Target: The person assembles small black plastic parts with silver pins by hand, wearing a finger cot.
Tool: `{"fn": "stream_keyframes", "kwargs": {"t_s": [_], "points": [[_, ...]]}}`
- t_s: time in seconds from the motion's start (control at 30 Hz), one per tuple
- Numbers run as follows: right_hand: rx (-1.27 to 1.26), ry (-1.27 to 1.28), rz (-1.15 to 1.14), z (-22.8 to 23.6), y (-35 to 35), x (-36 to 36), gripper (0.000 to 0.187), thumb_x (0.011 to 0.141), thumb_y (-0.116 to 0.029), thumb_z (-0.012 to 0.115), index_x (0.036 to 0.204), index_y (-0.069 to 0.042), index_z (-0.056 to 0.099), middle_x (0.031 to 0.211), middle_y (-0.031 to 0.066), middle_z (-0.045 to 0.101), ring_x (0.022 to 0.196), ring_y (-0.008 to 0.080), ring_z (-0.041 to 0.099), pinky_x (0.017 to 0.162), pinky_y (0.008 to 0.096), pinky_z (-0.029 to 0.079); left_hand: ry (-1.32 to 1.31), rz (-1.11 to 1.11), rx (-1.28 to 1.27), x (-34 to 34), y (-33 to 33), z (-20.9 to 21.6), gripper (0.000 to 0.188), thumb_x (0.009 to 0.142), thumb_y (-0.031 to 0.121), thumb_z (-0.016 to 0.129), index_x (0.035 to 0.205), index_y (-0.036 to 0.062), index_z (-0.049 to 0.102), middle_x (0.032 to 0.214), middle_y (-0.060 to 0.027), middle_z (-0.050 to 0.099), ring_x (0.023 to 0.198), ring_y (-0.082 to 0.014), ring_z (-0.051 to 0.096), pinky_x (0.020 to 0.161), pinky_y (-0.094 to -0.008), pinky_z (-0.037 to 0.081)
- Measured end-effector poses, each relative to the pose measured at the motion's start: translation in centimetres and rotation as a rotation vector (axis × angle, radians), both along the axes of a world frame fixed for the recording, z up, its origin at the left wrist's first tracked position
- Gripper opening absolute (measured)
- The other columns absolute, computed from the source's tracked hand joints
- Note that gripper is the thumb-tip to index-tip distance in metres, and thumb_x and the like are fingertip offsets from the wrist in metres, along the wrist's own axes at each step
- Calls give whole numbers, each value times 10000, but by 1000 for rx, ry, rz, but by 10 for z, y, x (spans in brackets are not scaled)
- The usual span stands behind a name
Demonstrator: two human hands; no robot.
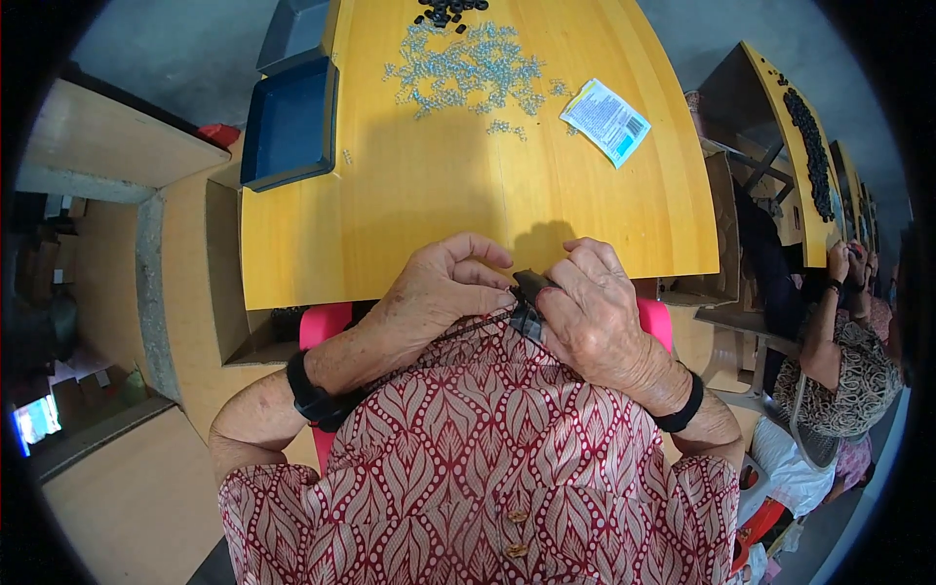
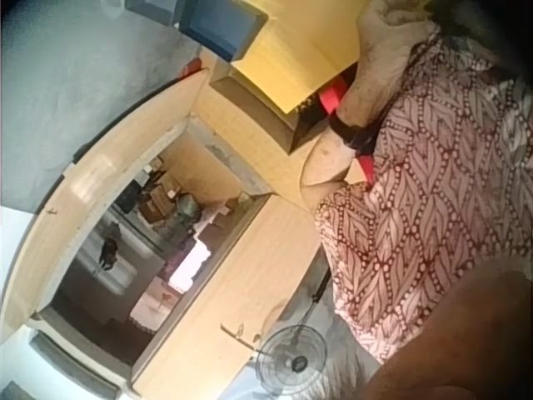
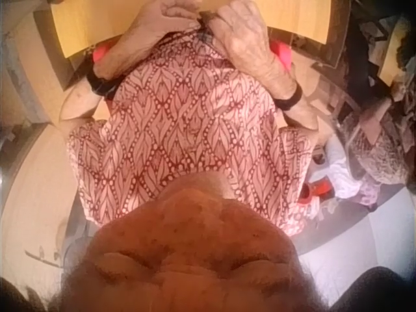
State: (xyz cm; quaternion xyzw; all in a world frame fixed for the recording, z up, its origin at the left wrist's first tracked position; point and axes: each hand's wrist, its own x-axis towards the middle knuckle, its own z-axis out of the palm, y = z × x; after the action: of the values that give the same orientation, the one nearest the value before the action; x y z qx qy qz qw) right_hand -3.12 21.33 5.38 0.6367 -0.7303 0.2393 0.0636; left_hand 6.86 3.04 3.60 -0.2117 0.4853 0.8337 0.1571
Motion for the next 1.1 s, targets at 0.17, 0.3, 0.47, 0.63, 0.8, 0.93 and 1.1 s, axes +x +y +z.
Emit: {"fn": "stream_keyframes", "kwargs": {"t_s": [0.17, 0.3, 0.47, 0.63, 0.8, 0.93, 1.1], "points": [[39, -134, -13, 0, 5, -2, 218, 576, -66, 680, 758, -20, 570, 770, 98, 455, 783, 289, 498, 794, 423, 428, 17, 54, 52, 1, 2, -5, 319, 817, -20, 684, 1097, 17, 535, 963, -69, 648, 862, -121, 633, 792, -216, 521], [49, -178, -74, -2, 8, 1, 267, 618, -69, 770, 805, 8, 596, 812, 117, 522, 818, 312, 551, 895, 469, 461, 16, 97, 123, 1, 4, -8, 335, 815, -21, 685, 1099, 23, 515, 981, -73, 635, 887, -126, 629, 809, -227, 519], [-29, -185, -89, -10, 6, 3, 276, 570, -42, 725, 798, -5, 573, 810, 121, 482, 829, 325, 516, 822, 425, 435, 9, 131, 131, 1, 6, -5, 348, 807, -23, 692, 1097, 28, 506, 1005, -79, 626, 903, -128, 623, 825, -235, 513], [-92, -225, -115, -12, 5, 6, 262, 624, -57, 747, 822, 4, 588, 817, 121, 500, 838, 330, 528, 802, 429, 443, -8, 146, 151, 0, 6, -5, 355, 803, -23, 695, 1096, 33, 502, 1025, -86, 620, 911, -132, 619, 826, -241, 512], [-134, -238, -121, -20, 4, 2, 245, 665, -73, 752, 834, 12, 598, 806, 121, 506, 816, 320, 536, 764, 416, 449, -5, 162, 172, -2, 6, -4, 354, 800, -35, 692, 1091, 37, 505, 1038, -98, 619, 913, -139, 622, 824, -247, 517], [-101, -282, -93, -19, 6, -2, 234, 679, -78, 747, 830, 12, 593, 795, 121, 502, 802, 317, 537, 740, 409, 448, 10, 166, 191, -1, 6, -8, 359, 794, -46, 692, 1089, 37, 506, 1034, -98, 623, 903, -139, 625, 818, -244, 522], [-110, -329, -76, -18, 6, -3, 210, 680, -80, 739, 785, 6, 579, 783, 120, 508, 780, 307, 536, 712, 405, 442, 1, 164, 194, -1, 7, -7, 353, 795, -46, 694, 1082, 34, 506, 1013, -92, 631, 888, -137, 629, 800, -237, 527]]}}
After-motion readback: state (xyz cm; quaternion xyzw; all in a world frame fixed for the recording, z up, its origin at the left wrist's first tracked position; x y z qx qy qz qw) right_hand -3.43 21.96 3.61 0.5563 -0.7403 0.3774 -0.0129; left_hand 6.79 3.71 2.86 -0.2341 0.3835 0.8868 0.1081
